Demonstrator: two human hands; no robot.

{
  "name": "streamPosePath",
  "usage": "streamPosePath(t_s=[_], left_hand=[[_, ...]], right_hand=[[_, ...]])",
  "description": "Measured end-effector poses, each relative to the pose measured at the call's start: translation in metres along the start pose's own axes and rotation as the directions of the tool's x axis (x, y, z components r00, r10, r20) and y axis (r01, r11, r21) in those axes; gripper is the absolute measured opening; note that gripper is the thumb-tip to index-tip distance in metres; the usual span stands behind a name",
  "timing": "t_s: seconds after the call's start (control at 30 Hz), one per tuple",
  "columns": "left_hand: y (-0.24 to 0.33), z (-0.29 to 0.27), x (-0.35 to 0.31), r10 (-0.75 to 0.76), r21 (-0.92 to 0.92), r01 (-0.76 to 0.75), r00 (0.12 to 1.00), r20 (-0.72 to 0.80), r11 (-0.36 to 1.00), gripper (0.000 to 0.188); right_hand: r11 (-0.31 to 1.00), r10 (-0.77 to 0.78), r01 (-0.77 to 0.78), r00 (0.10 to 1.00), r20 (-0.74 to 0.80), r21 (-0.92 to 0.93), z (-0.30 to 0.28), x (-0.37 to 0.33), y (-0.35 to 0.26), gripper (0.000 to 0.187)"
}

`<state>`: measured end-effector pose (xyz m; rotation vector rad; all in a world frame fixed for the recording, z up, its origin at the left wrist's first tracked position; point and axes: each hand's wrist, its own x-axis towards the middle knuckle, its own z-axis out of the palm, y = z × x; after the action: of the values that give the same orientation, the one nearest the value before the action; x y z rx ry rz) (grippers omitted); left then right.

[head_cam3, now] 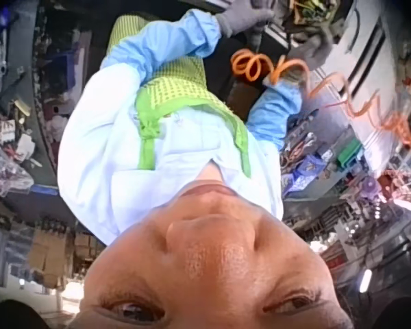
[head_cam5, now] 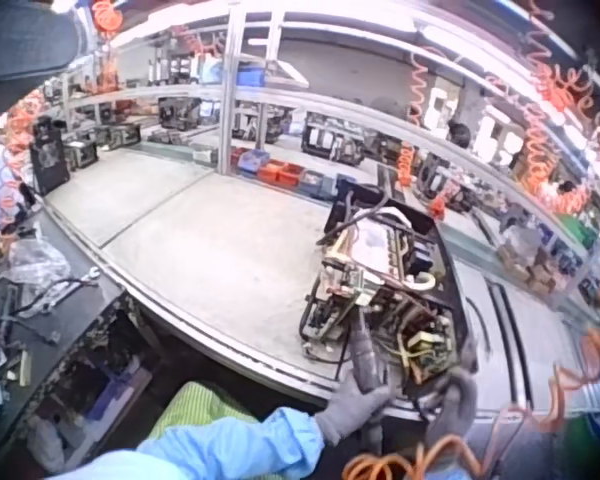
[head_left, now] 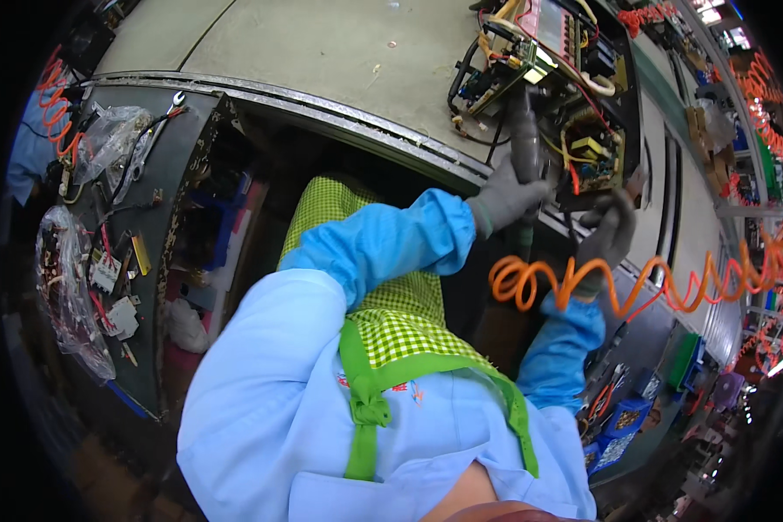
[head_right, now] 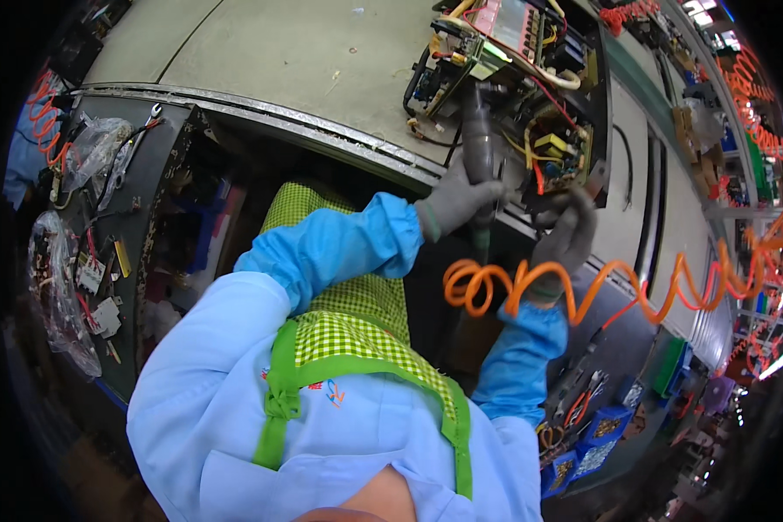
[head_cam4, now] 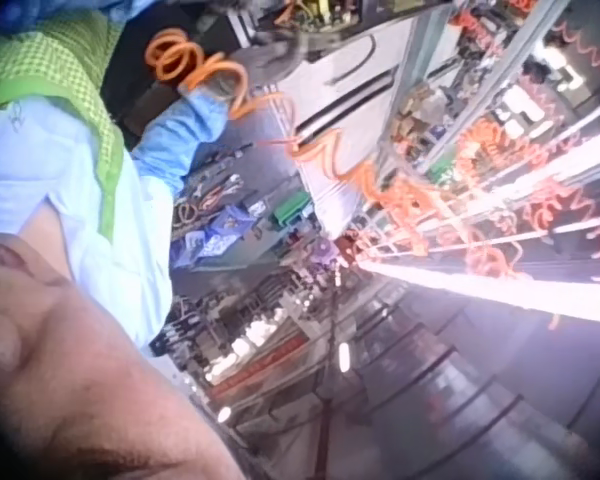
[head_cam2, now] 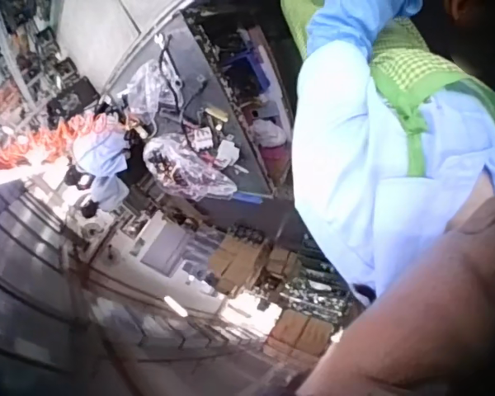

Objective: The person cleans a workbench surface by hand, picking up small debris and wiping the area with a cloth. They then remove a large board from the table, wipe it, and place it back. Finally, they organize various tools and components on the table.

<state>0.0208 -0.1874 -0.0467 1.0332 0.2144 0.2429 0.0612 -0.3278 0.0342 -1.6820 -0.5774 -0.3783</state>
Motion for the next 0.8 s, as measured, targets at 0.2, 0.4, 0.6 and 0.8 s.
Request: streamPosePath(t_s=[0.2,0.4,0.6,0.8], left_hand=[[0.042,0.029,-0.073,-0.032,-0.136,0.085,0.934,0.355,0.987,0.041],[0.046,0.069,-0.098,-0.043,0.091,-0.042,0.642,0.766,0.995,0.055],[0.074,0.125,-0.076,-0.183,0.228,-0.514,0.137,0.973,0.827,0.037],[0.052,0.048,0.032,-0.448,0.284,0.370,0.843,0.298,0.885,0.027]], right_hand=[[0.917,0.393,-0.400,0.903,0.175,0.007,-0.034,-0.047,-0.007,0.035],[0.797,0.513,-0.602,0.712,0.480,0.040,-0.072,-0.046,-0.085,0.071],[0.835,0.465,-0.391,0.878,-0.116,0.387,-0.179,-0.107,-0.119,0.046],[0.957,0.285,-0.170,0.712,-0.642,0.235,-0.336,-0.149,-0.157,0.038]])
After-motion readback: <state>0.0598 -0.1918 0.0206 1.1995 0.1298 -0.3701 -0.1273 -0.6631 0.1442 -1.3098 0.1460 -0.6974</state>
